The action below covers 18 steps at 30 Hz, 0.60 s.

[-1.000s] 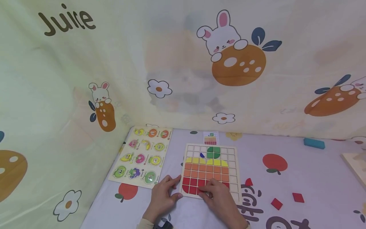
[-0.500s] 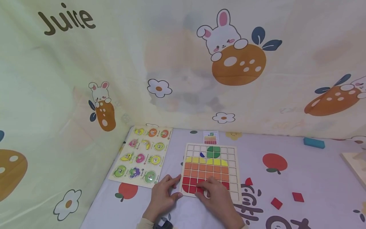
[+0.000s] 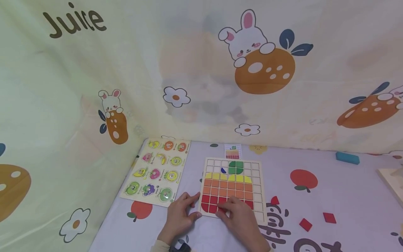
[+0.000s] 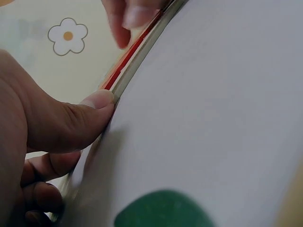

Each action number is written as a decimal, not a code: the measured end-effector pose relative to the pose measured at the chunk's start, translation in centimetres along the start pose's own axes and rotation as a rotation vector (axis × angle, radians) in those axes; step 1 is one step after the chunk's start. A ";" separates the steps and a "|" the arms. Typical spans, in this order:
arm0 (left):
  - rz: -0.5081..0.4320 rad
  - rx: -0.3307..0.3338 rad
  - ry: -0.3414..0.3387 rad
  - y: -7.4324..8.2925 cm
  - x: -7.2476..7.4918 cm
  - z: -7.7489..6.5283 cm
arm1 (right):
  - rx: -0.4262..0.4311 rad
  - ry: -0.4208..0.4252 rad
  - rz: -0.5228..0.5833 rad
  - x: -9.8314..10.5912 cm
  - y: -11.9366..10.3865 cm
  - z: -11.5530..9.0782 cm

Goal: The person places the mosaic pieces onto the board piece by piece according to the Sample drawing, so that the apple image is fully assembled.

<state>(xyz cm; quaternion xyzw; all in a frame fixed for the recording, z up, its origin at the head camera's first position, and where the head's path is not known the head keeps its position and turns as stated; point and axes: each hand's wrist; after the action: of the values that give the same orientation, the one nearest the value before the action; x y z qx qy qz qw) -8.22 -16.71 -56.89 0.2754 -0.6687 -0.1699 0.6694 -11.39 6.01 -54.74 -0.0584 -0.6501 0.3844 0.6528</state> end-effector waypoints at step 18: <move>-0.007 0.038 -0.021 0.3 0.0 -0.3 | -0.472 -0.178 -0.035 11.0 11.2 -5.2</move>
<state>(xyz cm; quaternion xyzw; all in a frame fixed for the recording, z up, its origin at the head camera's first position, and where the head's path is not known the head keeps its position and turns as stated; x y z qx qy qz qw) -8.00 -16.41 -56.69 0.2885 -0.6779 -0.1624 0.6564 -13.08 22.37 -53.07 -0.1640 -0.7776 0.2145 0.5678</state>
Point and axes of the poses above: each hand's wrist, its own z-axis towards the middle knuckle, its own x-axis out of the back of the hand, y = z × x, and after that the axes turned 9 degrees about x, right-handed
